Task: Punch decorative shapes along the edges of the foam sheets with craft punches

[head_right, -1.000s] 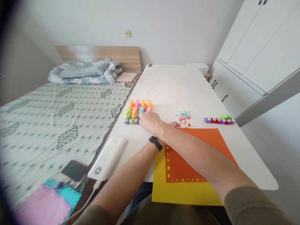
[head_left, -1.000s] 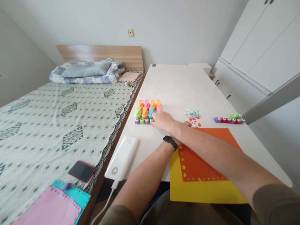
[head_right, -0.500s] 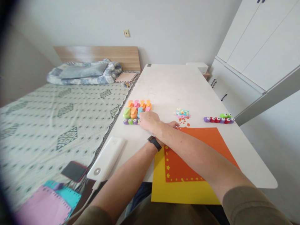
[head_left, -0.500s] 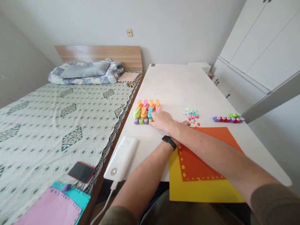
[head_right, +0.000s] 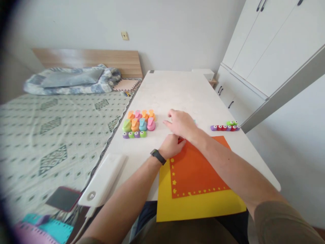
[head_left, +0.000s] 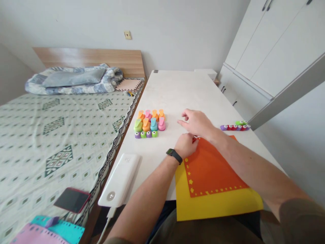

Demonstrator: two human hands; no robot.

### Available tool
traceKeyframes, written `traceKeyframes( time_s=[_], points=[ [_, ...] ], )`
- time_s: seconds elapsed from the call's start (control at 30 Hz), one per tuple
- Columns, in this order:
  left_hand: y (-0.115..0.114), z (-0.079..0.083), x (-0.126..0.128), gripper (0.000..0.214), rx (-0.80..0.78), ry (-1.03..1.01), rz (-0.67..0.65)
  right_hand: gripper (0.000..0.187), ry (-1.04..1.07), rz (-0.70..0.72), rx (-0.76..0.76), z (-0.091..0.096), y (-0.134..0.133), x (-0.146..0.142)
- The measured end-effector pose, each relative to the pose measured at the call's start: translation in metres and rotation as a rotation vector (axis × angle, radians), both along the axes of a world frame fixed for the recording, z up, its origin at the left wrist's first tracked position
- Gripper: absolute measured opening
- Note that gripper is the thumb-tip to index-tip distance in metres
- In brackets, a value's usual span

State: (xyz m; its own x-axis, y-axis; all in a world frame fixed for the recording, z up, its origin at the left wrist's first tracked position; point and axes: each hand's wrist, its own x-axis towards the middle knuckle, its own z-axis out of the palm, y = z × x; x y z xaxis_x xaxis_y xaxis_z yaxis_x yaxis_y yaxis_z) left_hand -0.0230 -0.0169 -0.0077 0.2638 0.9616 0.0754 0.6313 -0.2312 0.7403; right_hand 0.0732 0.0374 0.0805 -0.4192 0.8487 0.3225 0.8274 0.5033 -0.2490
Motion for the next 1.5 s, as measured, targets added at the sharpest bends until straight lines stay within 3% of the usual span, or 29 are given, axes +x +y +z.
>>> traceKeyframes(
  time_s=[0.13, 0.3, 0.37, 0.47, 0.73, 1.0, 1.13, 1.23, 1.4, 1.5],
  points=[
    [-0.001, 0.002, -0.001, 0.026, 0.077, -0.033, -0.062, 0.041, -0.069, -0.254, -0.086, -0.007, 0.05, 0.102],
    [0.0, 0.002, -0.002, 0.024, 0.083, -0.023, -0.054, 0.044, -0.386, -0.533, -0.25, -0.02, 0.096, 0.23],
    [0.0, 0.003, -0.002, 0.024, 0.079, -0.025, -0.054, 0.043, -0.466, -0.56, -0.334, -0.023, 0.1, 0.263],
    [0.0, 0.005, -0.001, 0.024, 0.065, -0.028, -0.057, 0.041, -0.514, -0.567, -0.383, -0.023, 0.095, 0.288],
    [-0.002, 0.009, 0.0, 0.024, 0.042, -0.028, -0.052, 0.031, -0.609, -0.512, -0.485, -0.025, 0.082, 0.287],
    [-0.001, 0.007, 0.0, 0.025, 0.042, -0.037, -0.057, 0.024, -0.466, -0.526, -0.33, -0.036, 0.077, 0.285],
    [-0.001, 0.007, 0.0, 0.025, 0.035, -0.053, -0.045, 0.025, -0.166, -0.517, -0.179, -0.026, 0.059, 0.258],
    [-0.001, 0.008, -0.001, 0.025, 0.029, -0.067, -0.039, 0.026, 0.051, -0.422, -0.149, -0.018, 0.038, 0.228],
    [-0.001, 0.012, -0.002, 0.025, 0.021, -0.086, -0.036, 0.027, 0.384, -0.108, -0.327, -0.027, 0.007, 0.173],
    [0.0, 0.012, -0.004, 0.025, 0.03, -0.098, -0.037, 0.023, 0.451, 0.007, -0.421, -0.039, -0.003, 0.147]
  ],
)
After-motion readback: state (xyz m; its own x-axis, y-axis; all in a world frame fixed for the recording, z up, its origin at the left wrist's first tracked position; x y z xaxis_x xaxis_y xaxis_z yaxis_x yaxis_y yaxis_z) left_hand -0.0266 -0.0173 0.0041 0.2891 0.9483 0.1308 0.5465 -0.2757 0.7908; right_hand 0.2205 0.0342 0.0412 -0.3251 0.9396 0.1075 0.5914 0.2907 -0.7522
